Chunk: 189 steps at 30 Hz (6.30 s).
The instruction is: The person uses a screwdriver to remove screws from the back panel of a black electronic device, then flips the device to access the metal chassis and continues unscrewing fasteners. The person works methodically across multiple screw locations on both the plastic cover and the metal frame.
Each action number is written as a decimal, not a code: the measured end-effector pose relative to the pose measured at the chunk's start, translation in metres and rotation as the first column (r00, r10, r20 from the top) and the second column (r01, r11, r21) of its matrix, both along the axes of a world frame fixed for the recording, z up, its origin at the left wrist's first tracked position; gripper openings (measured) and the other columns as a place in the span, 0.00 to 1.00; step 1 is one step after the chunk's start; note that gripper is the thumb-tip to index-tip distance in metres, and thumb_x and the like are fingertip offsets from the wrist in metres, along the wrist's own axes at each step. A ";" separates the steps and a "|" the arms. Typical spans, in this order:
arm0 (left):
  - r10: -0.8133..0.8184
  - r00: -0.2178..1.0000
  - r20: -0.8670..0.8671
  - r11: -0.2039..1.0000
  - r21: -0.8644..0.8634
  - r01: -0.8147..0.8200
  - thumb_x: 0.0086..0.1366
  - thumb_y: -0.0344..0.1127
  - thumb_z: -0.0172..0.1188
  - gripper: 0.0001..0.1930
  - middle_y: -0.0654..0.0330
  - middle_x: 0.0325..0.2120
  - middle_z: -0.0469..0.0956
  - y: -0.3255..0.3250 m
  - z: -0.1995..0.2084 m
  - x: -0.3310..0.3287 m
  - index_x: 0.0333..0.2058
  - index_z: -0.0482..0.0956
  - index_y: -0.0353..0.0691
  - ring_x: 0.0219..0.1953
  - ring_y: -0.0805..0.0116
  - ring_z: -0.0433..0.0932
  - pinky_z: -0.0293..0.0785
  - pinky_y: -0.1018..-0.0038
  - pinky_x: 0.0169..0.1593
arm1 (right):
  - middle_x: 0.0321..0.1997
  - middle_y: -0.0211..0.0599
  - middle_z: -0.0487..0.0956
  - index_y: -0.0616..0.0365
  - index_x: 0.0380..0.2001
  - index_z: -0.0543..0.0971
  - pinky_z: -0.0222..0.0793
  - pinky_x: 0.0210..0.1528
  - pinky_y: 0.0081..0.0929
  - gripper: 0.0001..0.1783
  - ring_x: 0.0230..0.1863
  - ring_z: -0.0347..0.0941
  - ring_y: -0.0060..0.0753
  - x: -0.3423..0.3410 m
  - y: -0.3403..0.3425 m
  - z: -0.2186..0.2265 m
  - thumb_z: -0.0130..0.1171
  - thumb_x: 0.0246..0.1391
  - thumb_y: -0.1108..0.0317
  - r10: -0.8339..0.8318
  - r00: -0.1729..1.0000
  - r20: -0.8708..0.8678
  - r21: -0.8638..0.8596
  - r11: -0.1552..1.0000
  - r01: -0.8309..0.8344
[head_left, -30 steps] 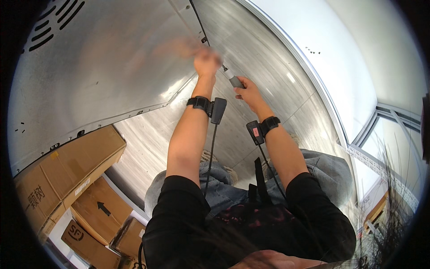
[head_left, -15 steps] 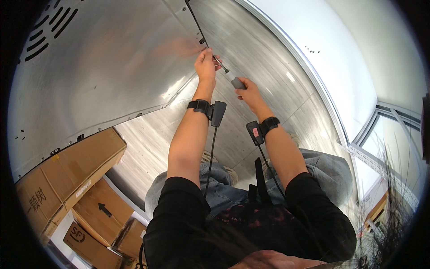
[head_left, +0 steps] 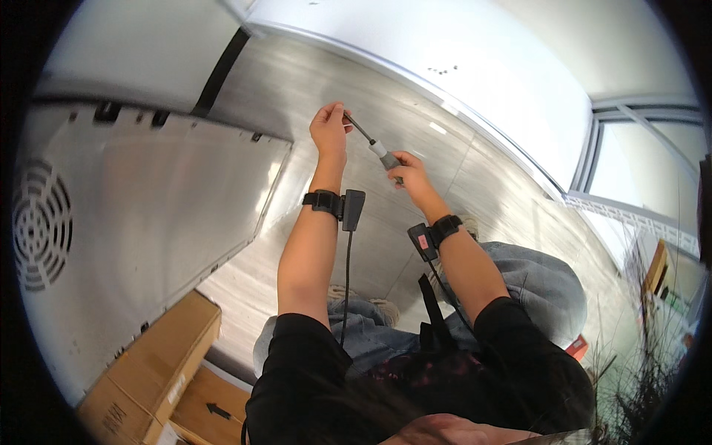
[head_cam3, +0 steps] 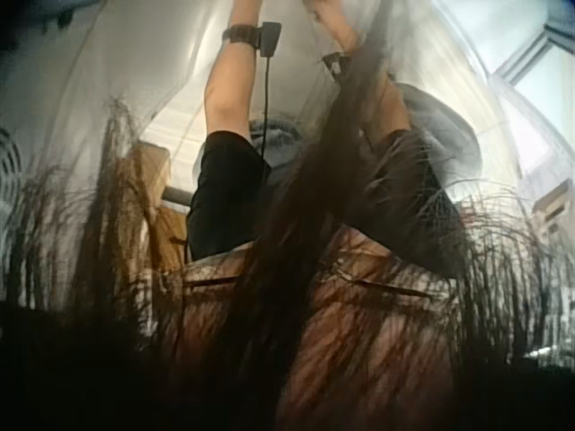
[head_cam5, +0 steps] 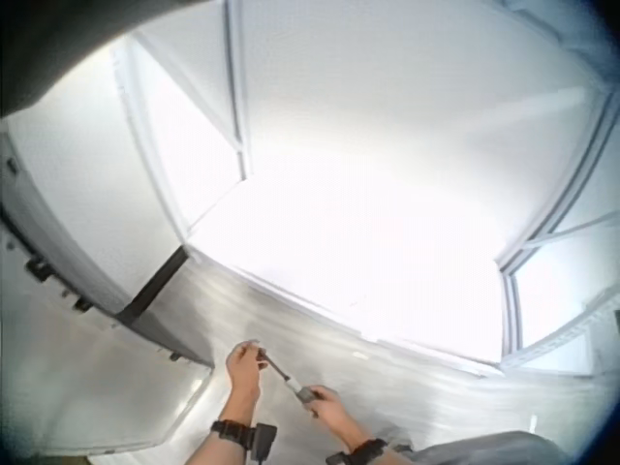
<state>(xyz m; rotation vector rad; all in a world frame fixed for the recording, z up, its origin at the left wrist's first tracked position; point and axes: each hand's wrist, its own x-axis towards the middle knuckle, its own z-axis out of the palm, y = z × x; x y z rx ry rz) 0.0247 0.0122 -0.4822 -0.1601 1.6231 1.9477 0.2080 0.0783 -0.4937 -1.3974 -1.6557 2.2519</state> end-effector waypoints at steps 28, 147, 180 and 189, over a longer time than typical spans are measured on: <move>-0.566 0.549 -0.615 0.794 -0.585 0.163 0.59 0.36 0.59 0.13 0.59 0.29 0.79 0.195 -0.039 0.010 0.42 0.80 0.42 0.32 0.64 0.77 0.73 0.69 0.40 | 0.28 0.28 0.73 0.62 0.43 0.74 0.58 0.18 0.17 0.17 0.23 0.67 0.17 0.101 0.035 0.003 0.55 0.47 0.72 -0.516 0.856 0.004 -0.017 0.856 0.516; 0.039 0.976 -0.213 0.765 0.635 0.108 0.70 0.43 0.45 0.19 0.59 0.34 0.76 -0.402 0.332 0.014 0.52 0.68 0.36 0.33 0.70 0.74 0.71 0.72 0.40 | 0.38 0.32 0.73 0.54 0.43 0.77 0.66 0.37 0.22 0.25 0.37 0.70 0.28 -0.004 -0.343 0.388 0.64 0.37 0.82 0.600 0.726 -0.336 0.916 0.389 0.102; 0.059 0.948 -0.312 0.871 0.480 0.104 0.68 0.40 0.49 0.12 0.58 0.25 0.77 -0.402 0.334 0.021 0.34 0.72 0.37 0.24 0.70 0.78 0.74 0.77 0.28 | 0.37 0.30 0.72 0.58 0.47 0.70 0.64 0.22 0.15 0.20 0.28 0.74 0.22 -0.014 -0.349 0.377 0.57 0.48 0.79 0.347 0.818 -0.458 0.223 0.936 -0.273; -0.005 0.929 -0.371 0.923 0.356 0.148 0.66 0.38 0.53 0.10 0.59 0.24 0.77 -0.403 0.336 0.021 0.30 0.72 0.38 0.20 0.74 0.76 0.73 0.79 0.24 | 0.38 0.31 0.73 0.58 0.48 0.70 0.68 0.28 0.18 0.21 0.36 0.73 0.22 -0.015 -0.352 0.377 0.58 0.48 0.76 0.369 0.805 -0.464 0.317 0.918 -0.239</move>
